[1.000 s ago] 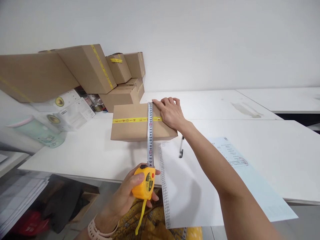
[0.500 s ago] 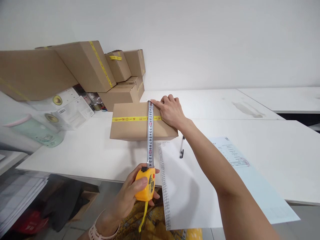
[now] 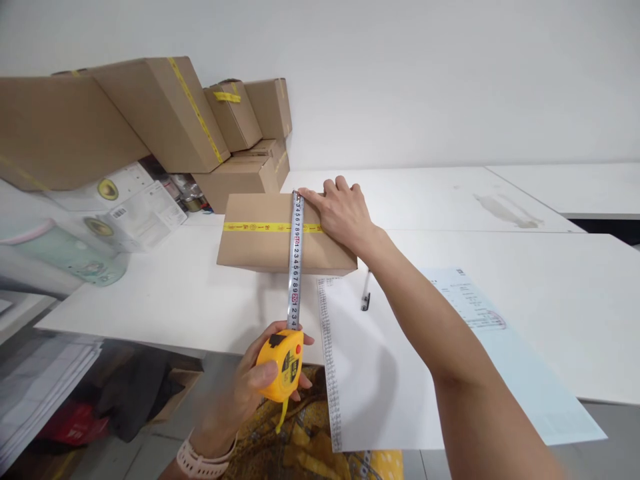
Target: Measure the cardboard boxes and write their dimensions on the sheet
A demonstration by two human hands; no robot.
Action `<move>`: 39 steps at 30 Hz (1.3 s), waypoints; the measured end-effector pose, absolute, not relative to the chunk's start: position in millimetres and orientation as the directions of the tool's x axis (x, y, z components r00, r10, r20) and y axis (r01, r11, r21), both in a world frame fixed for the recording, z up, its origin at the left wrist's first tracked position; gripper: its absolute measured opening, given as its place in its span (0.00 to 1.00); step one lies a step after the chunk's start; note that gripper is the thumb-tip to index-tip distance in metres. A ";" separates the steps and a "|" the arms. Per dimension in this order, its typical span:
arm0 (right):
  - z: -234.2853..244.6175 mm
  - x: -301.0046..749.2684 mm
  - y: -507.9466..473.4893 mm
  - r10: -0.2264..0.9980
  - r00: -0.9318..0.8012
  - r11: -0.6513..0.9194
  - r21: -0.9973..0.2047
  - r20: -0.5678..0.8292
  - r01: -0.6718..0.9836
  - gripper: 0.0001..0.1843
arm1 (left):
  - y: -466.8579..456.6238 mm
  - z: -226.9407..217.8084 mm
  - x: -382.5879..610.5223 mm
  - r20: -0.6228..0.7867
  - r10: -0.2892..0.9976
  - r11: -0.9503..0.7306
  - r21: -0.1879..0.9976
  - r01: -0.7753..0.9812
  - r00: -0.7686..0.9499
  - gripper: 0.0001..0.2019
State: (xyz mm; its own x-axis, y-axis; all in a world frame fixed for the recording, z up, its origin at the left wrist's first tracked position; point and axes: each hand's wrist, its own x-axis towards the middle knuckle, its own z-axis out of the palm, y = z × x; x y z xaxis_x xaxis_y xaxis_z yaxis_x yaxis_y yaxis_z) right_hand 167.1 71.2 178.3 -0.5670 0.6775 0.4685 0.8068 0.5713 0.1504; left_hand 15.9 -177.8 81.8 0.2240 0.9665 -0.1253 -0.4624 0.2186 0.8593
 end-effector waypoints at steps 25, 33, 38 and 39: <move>173.2 169.3 67.8 0.622 -0.575 0.582 0.177 0.532 0.793 0.27 | -177.7 62.1 -3.9 -0.090 0.951 0.217 0.875 -0.433 0.296 0.28; 174.4 169.5 66.0 0.640 -0.574 0.587 0.156 0.510 0.794 0.29 | -178.9 58.1 -4.8 -0.101 0.949 0.229 0.871 -0.434 0.298 0.29; 175.6 169.0 64.5 0.644 -0.573 0.585 0.157 0.508 0.796 0.29 | -178.6 61.3 -3.7 -0.086 0.950 0.216 0.872 -0.438 0.299 0.28; 175.6 169.0 64.6 0.646 -0.574 0.585 0.157 0.503 0.796 0.29 | -178.7 62.0 -3.5 -0.090 0.951 0.218 0.873 -0.436 0.296 0.28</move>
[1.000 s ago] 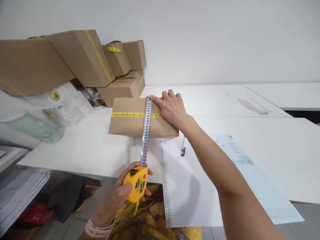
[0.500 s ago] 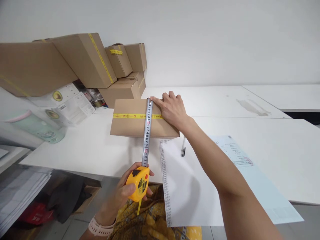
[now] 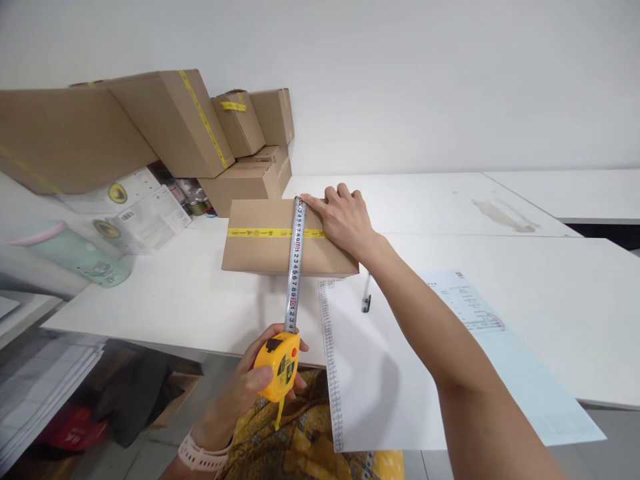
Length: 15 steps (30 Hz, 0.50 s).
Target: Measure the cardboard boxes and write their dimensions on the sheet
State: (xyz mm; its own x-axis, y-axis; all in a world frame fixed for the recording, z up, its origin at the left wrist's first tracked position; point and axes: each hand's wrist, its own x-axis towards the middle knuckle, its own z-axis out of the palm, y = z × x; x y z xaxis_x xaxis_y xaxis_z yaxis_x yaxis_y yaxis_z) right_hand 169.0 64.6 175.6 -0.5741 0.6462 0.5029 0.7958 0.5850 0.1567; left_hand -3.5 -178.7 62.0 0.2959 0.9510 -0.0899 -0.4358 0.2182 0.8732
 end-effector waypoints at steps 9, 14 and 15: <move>174.1 169.4 64.5 0.631 -0.575 0.591 0.157 0.522 0.791 0.28 | -177.8 60.7 -0.6 -0.102 0.950 0.230 0.870 -0.436 0.296 0.28; 174.4 168.2 65.3 0.637 -0.569 0.587 0.152 0.520 0.795 0.28 | -176.3 65.9 1.7 -0.095 0.947 0.228 0.870 -0.436 0.307 0.28; 174.4 167.9 65.4 0.637 -0.567 0.585 0.151 0.522 0.797 0.28 | -176.3 67.0 1.8 -0.094 0.945 0.231 0.871 -0.434 0.314 0.28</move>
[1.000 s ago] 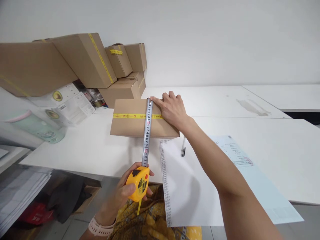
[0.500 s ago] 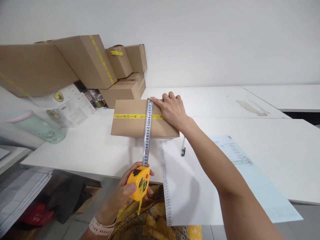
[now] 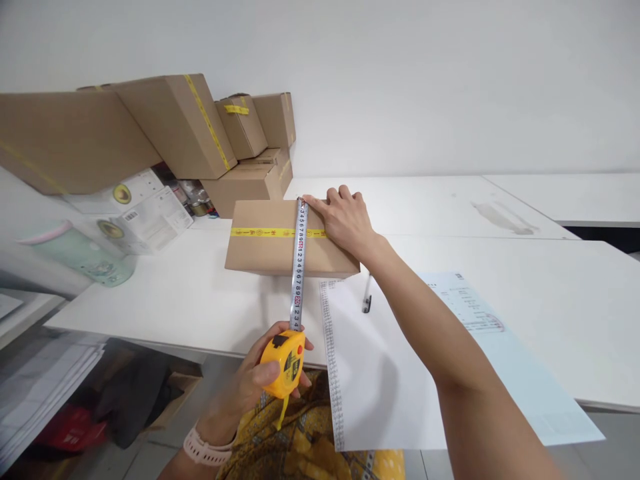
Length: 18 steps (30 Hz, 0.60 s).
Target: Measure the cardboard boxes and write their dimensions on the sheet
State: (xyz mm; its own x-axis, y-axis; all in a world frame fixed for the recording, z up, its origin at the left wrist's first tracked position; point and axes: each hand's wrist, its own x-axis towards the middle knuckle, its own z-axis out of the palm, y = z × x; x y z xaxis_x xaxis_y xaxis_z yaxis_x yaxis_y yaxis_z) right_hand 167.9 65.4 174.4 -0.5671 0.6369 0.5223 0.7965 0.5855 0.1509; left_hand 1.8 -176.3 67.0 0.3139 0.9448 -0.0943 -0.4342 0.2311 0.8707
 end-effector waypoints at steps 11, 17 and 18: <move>174.9 168.4 57.2 0.653 -0.565 0.564 0.175 0.505 0.807 0.30 | -129.5 99.1 7.8 -0.051 0.989 0.102 0.910 -0.403 0.136 0.31; 173.0 169.0 55.6 0.634 -0.559 0.567 0.171 0.534 0.806 0.31 | -119.6 109.3 7.4 0.008 0.989 0.056 0.909 -0.414 0.151 0.30; 172.4 169.3 56.5 0.632 -0.554 0.567 0.163 0.541 0.807 0.31 | -124.1 107.2 5.0 0.038 0.986 0.035 0.907 -0.420 0.165 0.30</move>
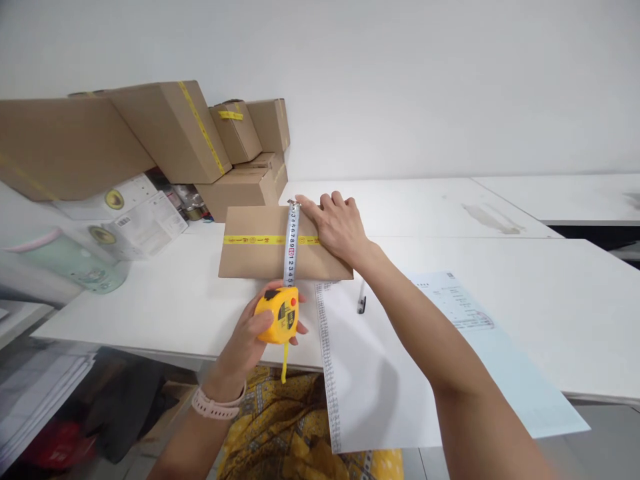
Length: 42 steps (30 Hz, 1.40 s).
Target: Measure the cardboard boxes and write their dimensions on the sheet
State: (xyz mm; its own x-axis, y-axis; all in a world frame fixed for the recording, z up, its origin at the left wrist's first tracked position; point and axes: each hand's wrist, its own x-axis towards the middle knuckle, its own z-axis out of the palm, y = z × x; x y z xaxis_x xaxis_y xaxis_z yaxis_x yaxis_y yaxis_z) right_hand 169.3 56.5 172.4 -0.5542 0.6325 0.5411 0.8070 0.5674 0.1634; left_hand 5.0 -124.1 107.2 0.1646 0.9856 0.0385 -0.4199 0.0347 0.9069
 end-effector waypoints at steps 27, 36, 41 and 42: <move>161.9 168.4 72.6 0.656 -0.477 0.566 0.036 0.585 0.823 0.21 | -180.0 26.3 -77.4 0.653 0.716 -0.165 0.503 0.849 -0.247 0.36; 166.3 167.9 64.7 0.710 -0.445 0.580 -0.095 0.547 0.809 0.24 | -196.8 66.6 -161.4 0.375 0.919 -0.051 0.417 0.907 -0.121 0.30; 160.4 172.2 45.3 0.693 -0.418 0.621 -0.193 0.588 0.759 0.23 | -181.0 95.3 -143.5 0.422 0.814 -0.342 0.904 0.257 -0.399 0.33; 157.6 174.3 39.3 0.685 -0.397 0.627 -0.218 0.610 0.748 0.23 | -173.9 99.4 -139.5 0.414 0.803 -0.389 0.909 0.149 -0.428 0.31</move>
State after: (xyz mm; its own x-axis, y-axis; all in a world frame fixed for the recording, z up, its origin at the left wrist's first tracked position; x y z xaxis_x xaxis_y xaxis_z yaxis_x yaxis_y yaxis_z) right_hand 174.3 39.3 157.6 -0.3973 0.6854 0.6102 0.7477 0.6273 -0.2178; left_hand -139.5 -173.9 99.4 -0.4284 0.8030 0.4144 0.1495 -0.3893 0.9089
